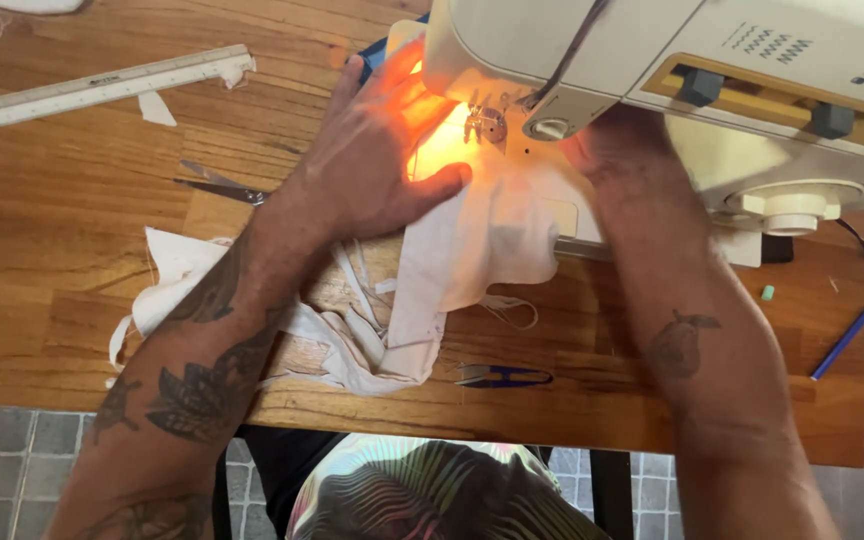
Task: Cutting fabric with scissors and sewing it using a sewing machine
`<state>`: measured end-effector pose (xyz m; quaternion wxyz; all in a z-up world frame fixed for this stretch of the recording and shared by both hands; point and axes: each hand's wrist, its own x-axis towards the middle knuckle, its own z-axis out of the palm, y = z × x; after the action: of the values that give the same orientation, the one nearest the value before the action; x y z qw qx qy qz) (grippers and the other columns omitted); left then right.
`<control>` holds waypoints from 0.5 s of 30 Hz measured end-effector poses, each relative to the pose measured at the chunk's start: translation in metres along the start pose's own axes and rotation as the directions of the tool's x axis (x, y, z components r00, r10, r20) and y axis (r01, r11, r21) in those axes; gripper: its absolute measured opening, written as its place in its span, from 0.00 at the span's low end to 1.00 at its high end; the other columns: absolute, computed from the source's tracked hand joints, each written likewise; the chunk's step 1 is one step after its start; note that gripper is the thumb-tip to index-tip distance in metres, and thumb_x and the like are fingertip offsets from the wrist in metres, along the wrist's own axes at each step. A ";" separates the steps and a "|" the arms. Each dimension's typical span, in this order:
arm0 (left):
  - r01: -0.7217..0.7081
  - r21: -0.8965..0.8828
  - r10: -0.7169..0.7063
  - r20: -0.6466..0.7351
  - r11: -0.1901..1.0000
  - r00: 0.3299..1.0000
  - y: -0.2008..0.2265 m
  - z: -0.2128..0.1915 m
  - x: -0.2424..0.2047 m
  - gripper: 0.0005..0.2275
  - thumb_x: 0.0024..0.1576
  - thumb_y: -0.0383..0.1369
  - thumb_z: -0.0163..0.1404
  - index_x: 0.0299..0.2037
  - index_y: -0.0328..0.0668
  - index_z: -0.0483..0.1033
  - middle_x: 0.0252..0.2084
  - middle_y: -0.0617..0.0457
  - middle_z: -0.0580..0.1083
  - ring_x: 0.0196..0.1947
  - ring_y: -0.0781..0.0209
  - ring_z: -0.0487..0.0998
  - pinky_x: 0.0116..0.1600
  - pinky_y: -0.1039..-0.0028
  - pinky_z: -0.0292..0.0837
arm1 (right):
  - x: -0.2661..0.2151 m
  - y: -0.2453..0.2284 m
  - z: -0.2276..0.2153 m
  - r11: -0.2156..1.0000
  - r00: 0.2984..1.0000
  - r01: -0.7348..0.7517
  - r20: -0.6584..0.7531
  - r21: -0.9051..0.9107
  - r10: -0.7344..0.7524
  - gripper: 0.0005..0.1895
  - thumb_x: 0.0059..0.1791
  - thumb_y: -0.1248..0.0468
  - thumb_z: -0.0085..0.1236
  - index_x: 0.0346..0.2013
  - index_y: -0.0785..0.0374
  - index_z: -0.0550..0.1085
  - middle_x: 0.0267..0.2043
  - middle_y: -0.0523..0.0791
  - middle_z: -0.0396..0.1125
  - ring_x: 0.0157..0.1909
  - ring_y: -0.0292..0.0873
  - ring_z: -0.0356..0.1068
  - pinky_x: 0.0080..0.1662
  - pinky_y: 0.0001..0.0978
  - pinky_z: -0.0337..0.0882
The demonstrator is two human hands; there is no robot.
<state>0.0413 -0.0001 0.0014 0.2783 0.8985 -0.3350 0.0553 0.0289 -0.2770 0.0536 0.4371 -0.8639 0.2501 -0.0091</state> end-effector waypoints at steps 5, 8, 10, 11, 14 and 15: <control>-0.026 -0.002 0.026 -0.014 1.000 1.000 0.000 0.000 0.000 0.34 0.66 0.53 0.56 0.77 0.38 0.77 0.84 0.40 0.66 0.86 0.38 0.51 0.79 0.23 0.39 | 0.004 0.003 0.000 0.999 1.000 0.021 -0.011 -0.028 -0.021 0.34 0.57 0.54 0.70 0.21 0.48 0.53 0.22 0.35 0.46 0.28 0.33 0.41 0.31 0.43 0.42; 0.011 -0.004 -0.011 -0.005 1.000 1.000 0.002 -0.002 -0.001 0.35 0.66 0.54 0.55 0.78 0.39 0.76 0.85 0.38 0.64 0.87 0.41 0.50 0.81 0.25 0.37 | 0.015 0.009 0.011 0.998 0.999 0.046 0.005 -0.043 -0.046 0.34 0.58 0.53 0.70 0.21 0.48 0.53 0.22 0.35 0.47 0.27 0.33 0.42 0.30 0.42 0.43; 0.020 -0.005 -0.020 -0.012 1.000 1.000 0.004 -0.005 -0.003 0.35 0.65 0.54 0.56 0.79 0.41 0.76 0.85 0.37 0.64 0.87 0.42 0.50 0.80 0.25 0.38 | 0.044 0.039 0.030 0.997 0.998 0.062 0.020 -0.047 -0.061 0.34 0.58 0.53 0.70 0.21 0.48 0.53 0.22 0.35 0.47 0.26 0.33 0.42 0.30 0.42 0.43; -0.010 -0.020 0.009 -0.038 1.000 0.999 0.004 -0.006 -0.003 0.31 0.65 0.53 0.57 0.72 0.39 0.79 0.82 0.37 0.69 0.87 0.41 0.52 0.80 0.26 0.40 | 0.066 0.069 0.040 0.997 0.998 0.067 0.021 -0.050 -0.066 0.34 0.58 0.53 0.70 0.21 0.48 0.54 0.22 0.35 0.48 0.26 0.33 0.43 0.29 0.42 0.44; -0.033 -0.027 0.032 -0.049 0.999 0.998 0.005 -0.005 -0.001 0.28 0.65 0.51 0.58 0.67 0.39 0.82 0.81 0.39 0.71 0.86 0.39 0.53 0.79 0.25 0.43 | 0.085 0.120 0.048 0.995 0.997 0.070 0.020 -0.064 -0.069 0.35 0.59 0.52 0.71 0.20 0.48 0.54 0.21 0.35 0.48 0.26 0.33 0.44 0.29 0.42 0.44; -0.020 -0.014 0.020 -0.040 1.000 0.999 0.004 -0.004 -0.001 0.28 0.65 0.52 0.57 0.69 0.40 0.82 0.84 0.41 0.68 0.86 0.38 0.53 0.79 0.23 0.43 | 0.085 0.127 0.049 0.995 0.997 0.074 0.023 -0.071 -0.072 0.35 0.59 0.52 0.71 0.20 0.48 0.54 0.21 0.35 0.49 0.25 0.33 0.44 0.28 0.42 0.44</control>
<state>0.0378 0.0003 0.0068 0.2910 0.8917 -0.3388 0.0734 0.0605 -0.3407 -0.0903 0.4078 -0.8876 0.2142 -0.0074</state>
